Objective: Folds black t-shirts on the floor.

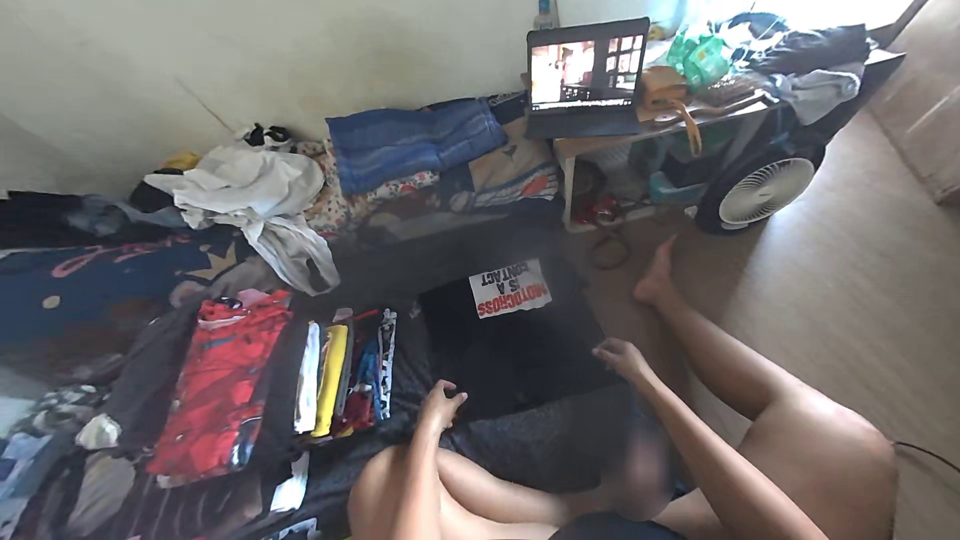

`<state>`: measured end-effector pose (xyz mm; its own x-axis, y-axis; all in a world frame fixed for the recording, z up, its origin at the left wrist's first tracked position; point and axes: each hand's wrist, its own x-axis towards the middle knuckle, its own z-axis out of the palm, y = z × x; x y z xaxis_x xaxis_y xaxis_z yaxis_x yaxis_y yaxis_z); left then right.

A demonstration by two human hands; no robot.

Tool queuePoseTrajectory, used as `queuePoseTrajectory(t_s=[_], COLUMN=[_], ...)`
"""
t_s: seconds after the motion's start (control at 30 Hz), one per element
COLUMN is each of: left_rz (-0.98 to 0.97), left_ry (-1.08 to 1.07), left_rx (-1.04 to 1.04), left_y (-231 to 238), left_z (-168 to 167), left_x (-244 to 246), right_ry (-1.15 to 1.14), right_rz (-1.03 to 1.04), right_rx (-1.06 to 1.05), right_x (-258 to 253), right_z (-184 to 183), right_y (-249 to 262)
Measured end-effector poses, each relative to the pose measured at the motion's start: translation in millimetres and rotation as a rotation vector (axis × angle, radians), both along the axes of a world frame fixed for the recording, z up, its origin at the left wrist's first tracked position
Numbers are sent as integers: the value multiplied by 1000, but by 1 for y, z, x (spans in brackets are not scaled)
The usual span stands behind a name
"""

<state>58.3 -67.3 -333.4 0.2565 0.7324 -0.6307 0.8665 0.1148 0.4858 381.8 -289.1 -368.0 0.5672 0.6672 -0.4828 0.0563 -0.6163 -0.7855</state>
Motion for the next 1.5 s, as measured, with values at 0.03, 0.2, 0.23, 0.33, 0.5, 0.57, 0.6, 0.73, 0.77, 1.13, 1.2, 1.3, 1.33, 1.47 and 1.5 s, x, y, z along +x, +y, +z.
queuePoseTrajectory(t_s=[0.03, 0.2, 0.23, 0.33, 0.5, 0.57, 0.6, 0.73, 0.77, 1.13, 1.2, 1.3, 1.33, 1.47, 1.5], left_rz=[25, -71, -74, -21, 311, 394, 409, 377, 358, 423, 392, 270, 249, 105, 73], left_ry=[11, 132, 117, 12, -300, -372, -401, -360, -309, -366, -341, -274, -322, -566, -612], left_rx=[-2, 174, 211, 287, 233, 238, 239, 269, 286, 187, 220, 376, 410, 481, 471], left_y=[1, 34, 45, 90, 163, 181, 188, 198, 201, 203, 198, 179, 165, 70, 45], left_z=[1, 26, 34, 36, -12, -23, -24, -22, -22, -8, 0, 22, 35, 87, 90], left_x=[-2, -10, -7, 5, 30, 39, 48, 76, 79, 82, 75, 70, 73, 107, 115], right_ry=[-4, -217, -246, -300, -361, -285, -236, -137, -117, -42, -155, -213, -234, -270, -264], right_rz=[4, -77, -87, -59, -43, -75, -87, -13, -14, -246, -289, -244, -227, -149, -127], right_rx=[-11, -30, -25, -26, -2, 17, 39, 47, 51, 228, 290, 306, 319, 411, 440], right_x=[1, 25, 33, 70, 119, 126, 133, 145, 137, 131, 138, 114, 104, 40, 19], right_z=[1, 21, 27, 29, 11, 8, 2, -32, -26, 24, 10, 47, 57, 91, 97], right_y=[-1, 2, 9, 43, 111, 140, 154, 187, 185, 149, 159, 153, 149, 134, 130])
